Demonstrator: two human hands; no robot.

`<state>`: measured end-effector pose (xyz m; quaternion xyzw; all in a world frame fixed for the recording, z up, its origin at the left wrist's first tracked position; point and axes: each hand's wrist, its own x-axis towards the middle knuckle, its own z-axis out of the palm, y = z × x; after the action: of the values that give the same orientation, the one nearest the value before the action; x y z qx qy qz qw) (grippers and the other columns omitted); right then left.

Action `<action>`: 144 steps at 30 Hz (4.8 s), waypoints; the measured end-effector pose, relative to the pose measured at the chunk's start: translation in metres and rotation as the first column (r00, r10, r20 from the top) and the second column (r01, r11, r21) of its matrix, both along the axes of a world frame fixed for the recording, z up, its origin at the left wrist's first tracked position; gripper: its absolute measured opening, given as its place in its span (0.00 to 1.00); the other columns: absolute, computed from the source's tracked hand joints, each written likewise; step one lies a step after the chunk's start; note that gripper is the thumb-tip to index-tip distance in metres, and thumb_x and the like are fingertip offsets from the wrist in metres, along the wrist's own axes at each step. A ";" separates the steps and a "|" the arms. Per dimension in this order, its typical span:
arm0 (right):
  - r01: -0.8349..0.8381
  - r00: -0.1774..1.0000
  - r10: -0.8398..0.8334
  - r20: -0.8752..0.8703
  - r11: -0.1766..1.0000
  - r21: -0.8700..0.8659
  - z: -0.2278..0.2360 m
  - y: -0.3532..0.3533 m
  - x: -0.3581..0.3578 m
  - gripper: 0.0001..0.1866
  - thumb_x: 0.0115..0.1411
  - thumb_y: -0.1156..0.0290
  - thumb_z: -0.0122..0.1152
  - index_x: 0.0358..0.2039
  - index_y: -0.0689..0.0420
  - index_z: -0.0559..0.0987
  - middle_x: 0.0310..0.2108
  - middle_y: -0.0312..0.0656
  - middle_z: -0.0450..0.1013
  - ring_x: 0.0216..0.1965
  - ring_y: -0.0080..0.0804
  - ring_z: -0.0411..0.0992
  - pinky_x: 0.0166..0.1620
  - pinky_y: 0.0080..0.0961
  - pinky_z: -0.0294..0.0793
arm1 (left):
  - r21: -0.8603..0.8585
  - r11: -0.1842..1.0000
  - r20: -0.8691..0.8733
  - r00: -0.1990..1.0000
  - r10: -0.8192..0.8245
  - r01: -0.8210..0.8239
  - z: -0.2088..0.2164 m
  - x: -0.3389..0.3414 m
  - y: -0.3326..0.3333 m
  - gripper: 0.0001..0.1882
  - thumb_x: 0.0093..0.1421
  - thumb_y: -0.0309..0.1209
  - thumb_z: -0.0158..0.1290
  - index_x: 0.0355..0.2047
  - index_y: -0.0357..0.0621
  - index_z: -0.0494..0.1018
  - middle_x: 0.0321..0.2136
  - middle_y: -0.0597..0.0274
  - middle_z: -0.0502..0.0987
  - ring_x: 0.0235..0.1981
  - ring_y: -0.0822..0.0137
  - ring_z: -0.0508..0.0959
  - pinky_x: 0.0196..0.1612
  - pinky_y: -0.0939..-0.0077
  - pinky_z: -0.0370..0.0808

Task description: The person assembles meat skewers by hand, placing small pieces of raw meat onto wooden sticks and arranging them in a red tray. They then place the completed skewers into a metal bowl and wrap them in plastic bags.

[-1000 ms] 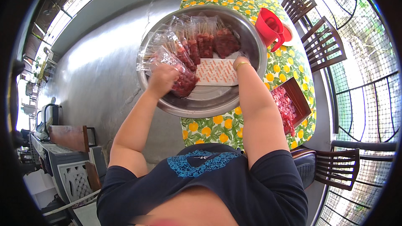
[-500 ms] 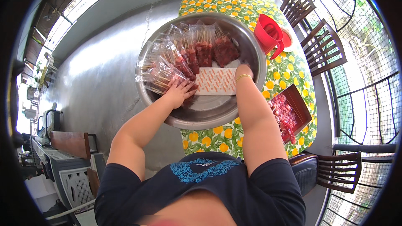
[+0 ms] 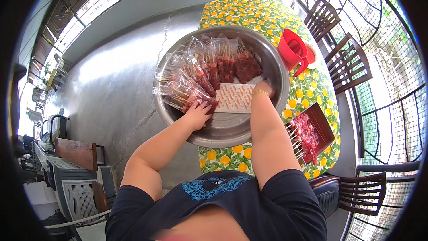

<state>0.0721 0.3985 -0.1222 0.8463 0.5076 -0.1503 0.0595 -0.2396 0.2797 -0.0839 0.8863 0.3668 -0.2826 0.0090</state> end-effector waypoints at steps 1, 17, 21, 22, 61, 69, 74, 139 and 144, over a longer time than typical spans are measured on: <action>0.000 0.998 -0.001 -0.058 1.000 -0.003 0.004 -0.002 0.003 0.19 0.63 0.66 0.62 0.52 0.60 0.79 0.52 0.49 0.78 0.54 0.44 0.78 0.46 0.44 0.81 | 0.004 1.000 -0.010 1.000 0.003 -0.003 0.001 0.001 -0.001 0.30 0.60 0.50 0.57 0.63 0.62 0.70 0.72 0.56 0.53 0.74 0.51 0.47 0.71 0.36 0.41; 0.346 -0.238 0.276 -0.931 0.920 0.184 0.210 -0.109 0.040 0.08 0.73 0.66 0.46 0.44 0.56 0.70 0.41 0.53 0.80 0.34 0.44 0.82 0.33 0.35 0.84 | -0.845 0.530 0.497 -0.265 0.826 0.066 0.073 0.064 -0.016 0.34 0.61 0.51 0.60 0.62 0.51 0.63 0.66 0.52 0.62 0.66 0.51 0.63 0.65 0.40 0.58; 0.321 -0.332 0.421 -0.844 0.892 0.319 0.249 -0.190 0.051 0.07 0.74 0.67 0.46 0.45 0.55 0.70 0.40 0.50 0.79 0.34 0.43 0.83 0.30 0.30 0.84 | -0.693 0.375 0.174 -0.362 0.916 0.616 0.111 0.081 -0.036 0.54 0.56 0.56 0.64 0.72 0.56 0.43 0.71 0.54 0.52 0.69 0.51 0.58 0.65 0.42 0.57; 0.345 -0.320 0.399 -0.859 0.894 0.286 0.250 -0.203 0.057 0.08 0.74 0.67 0.45 0.45 0.56 0.70 0.42 0.52 0.79 0.32 0.41 0.82 0.30 0.30 0.84 | -0.683 0.404 0.202 -0.374 0.905 0.609 0.118 0.086 -0.042 0.54 0.55 0.56 0.64 0.72 0.57 0.43 0.71 0.54 0.51 0.69 0.51 0.57 0.65 0.42 0.58; -0.590 0.637 0.742 -0.210 0.644 0.487 0.184 -0.407 0.119 0.10 0.59 0.64 0.62 0.37 0.55 0.76 0.26 0.46 0.76 0.31 0.49 0.76 0.35 0.46 0.75 | -0.368 0.748 0.920 -0.097 0.381 -0.552 0.136 0.234 -0.283 0.09 0.60 0.24 0.53 0.40 0.41 0.68 0.27 0.52 0.78 0.30 0.46 0.79 0.34 0.50 0.75; -0.073 0.316 0.504 -0.804 0.858 0.509 0.160 -0.383 0.153 0.04 0.63 0.75 0.62 0.37 0.62 0.80 0.25 0.37 0.73 0.28 0.21 0.70 0.34 0.22 0.72 | 0.000 0.881 0.984 0.159 0.085 -0.473 0.100 0.263 -0.303 0.13 0.56 0.21 0.58 0.41 0.40 0.70 0.29 0.52 0.72 0.29 0.52 0.75 0.36 0.60 0.73; -0.355 0.207 0.732 -0.649 0.675 0.647 0.147 -0.399 0.170 0.04 0.60 0.78 0.66 0.35 0.64 0.80 0.31 0.37 0.77 0.32 0.22 0.73 0.38 0.23 0.73 | -0.303 0.759 0.952 -0.210 0.221 -0.576 0.082 0.259 -0.276 0.07 0.55 0.20 0.57 0.33 0.38 0.72 0.29 0.52 0.73 0.30 0.54 0.75 0.36 0.64 0.73; 0.283 -0.440 0.402 -0.803 0.911 0.300 0.181 -0.426 0.173 0.13 0.61 0.78 0.61 0.45 0.59 0.71 0.42 0.41 0.73 0.47 0.28 0.73 0.54 0.28 0.74 | -0.807 0.590 0.497 -0.535 0.683 0.004 0.131 0.293 -0.296 0.20 0.56 0.25 0.62 0.46 0.40 0.65 0.39 0.64 0.69 0.39 0.74 0.73 0.40 0.75 0.75; 0.218 0.328 0.661 -0.674 0.642 0.735 0.162 -0.423 0.144 0.16 0.58 0.82 0.61 0.44 0.58 0.69 0.36 0.33 0.67 0.36 0.17 0.66 0.40 0.17 0.70 | 0.256 0.702 0.967 0.175 -0.187 -0.665 0.129 0.279 -0.287 0.18 0.52 0.23 0.58 0.43 0.40 0.64 0.40 0.53 0.68 0.38 0.53 0.71 0.46 0.65 0.72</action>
<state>0.2159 -0.0249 0.0397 0.4644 0.5862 -0.3708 -0.5507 0.0391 -0.0072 0.0449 0.7208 0.4976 0.4821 -0.0230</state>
